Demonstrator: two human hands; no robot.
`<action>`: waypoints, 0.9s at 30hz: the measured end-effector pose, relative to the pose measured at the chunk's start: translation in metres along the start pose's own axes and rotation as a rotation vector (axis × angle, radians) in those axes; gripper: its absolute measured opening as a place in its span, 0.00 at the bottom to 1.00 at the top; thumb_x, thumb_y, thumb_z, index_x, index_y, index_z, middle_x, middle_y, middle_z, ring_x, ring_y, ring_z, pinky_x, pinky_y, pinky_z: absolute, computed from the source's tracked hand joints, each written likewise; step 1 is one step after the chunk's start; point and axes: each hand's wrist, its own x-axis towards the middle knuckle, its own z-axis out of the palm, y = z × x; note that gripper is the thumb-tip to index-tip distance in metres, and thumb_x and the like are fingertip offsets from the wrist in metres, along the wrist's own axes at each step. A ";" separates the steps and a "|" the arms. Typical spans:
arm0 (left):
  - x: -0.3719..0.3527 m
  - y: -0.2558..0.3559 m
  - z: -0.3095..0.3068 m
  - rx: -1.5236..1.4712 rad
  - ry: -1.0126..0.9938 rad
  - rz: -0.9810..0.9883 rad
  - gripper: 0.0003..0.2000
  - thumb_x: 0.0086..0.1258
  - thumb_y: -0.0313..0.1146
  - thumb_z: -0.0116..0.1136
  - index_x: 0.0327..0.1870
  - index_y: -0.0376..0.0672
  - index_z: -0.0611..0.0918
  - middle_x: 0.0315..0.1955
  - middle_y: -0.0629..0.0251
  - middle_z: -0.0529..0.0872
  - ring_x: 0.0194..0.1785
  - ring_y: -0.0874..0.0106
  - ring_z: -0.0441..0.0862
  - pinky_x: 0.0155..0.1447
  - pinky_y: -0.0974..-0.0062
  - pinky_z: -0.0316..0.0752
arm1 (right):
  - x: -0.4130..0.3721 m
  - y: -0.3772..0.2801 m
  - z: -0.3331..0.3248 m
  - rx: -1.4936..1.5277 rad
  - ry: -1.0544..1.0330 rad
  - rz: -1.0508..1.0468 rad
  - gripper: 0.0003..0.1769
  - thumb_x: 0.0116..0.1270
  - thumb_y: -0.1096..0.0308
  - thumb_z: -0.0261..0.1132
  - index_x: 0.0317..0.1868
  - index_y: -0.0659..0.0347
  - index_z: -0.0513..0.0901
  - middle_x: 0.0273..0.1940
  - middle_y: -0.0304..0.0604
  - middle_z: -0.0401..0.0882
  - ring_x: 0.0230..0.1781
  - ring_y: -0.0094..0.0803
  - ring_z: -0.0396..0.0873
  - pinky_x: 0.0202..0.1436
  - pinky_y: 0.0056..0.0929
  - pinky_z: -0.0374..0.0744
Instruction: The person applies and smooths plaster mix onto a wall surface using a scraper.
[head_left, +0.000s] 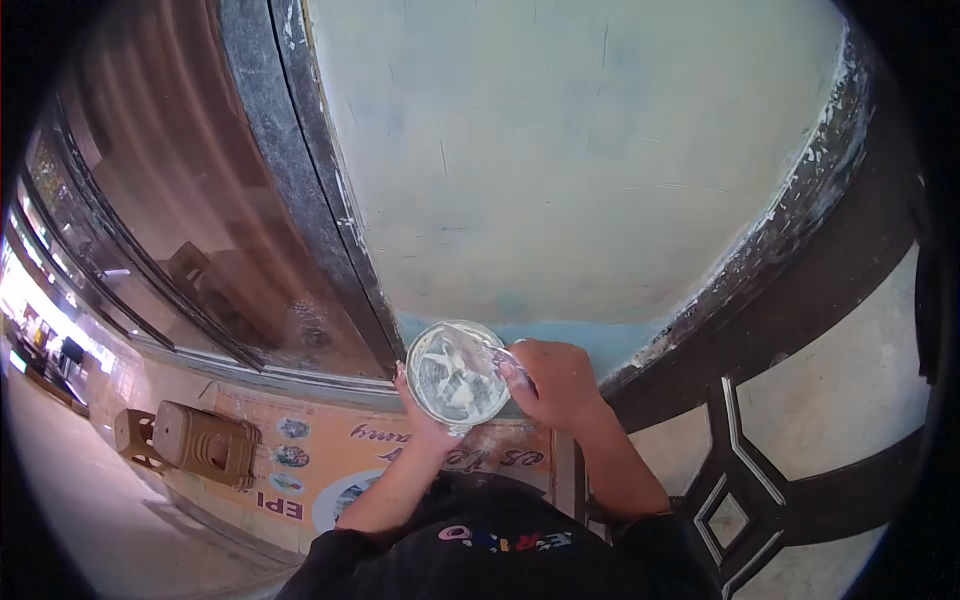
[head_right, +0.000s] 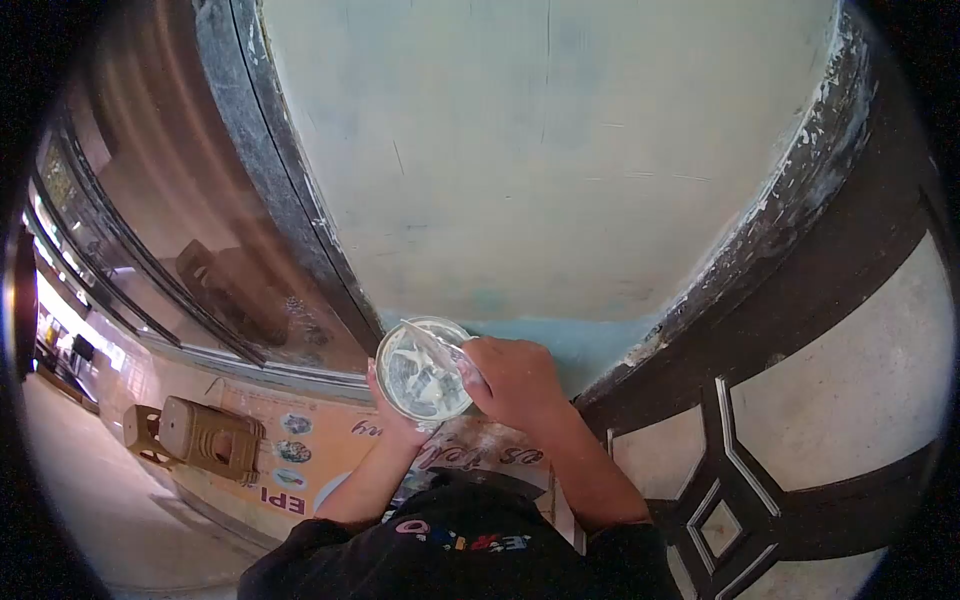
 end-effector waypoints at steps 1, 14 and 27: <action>0.001 -0.002 0.003 0.005 0.000 -0.002 0.36 0.68 0.67 0.36 0.69 0.51 0.68 0.66 0.58 0.70 0.67 0.55 0.68 0.70 0.50 0.62 | 0.000 0.001 -0.002 0.033 0.023 0.005 0.09 0.62 0.64 0.64 0.37 0.61 0.79 0.25 0.48 0.75 0.25 0.48 0.76 0.29 0.42 0.73; -0.024 -0.008 -0.024 -0.043 -0.012 0.145 0.38 0.64 0.69 0.40 0.68 0.50 0.69 0.66 0.59 0.71 0.66 0.54 0.69 0.68 0.48 0.66 | -0.099 0.092 0.047 0.814 -0.216 0.697 0.14 0.70 0.60 0.62 0.45 0.64 0.78 0.36 0.43 0.83 0.34 0.34 0.81 0.39 0.34 0.78; -0.054 -0.003 -0.045 0.013 0.031 0.175 0.39 0.64 0.69 0.41 0.70 0.50 0.66 0.68 0.59 0.68 0.69 0.52 0.66 0.69 0.42 0.62 | -0.066 0.142 0.141 0.980 0.255 0.854 0.15 0.73 0.61 0.58 0.50 0.65 0.75 0.37 0.43 0.83 0.30 0.27 0.81 0.32 0.26 0.79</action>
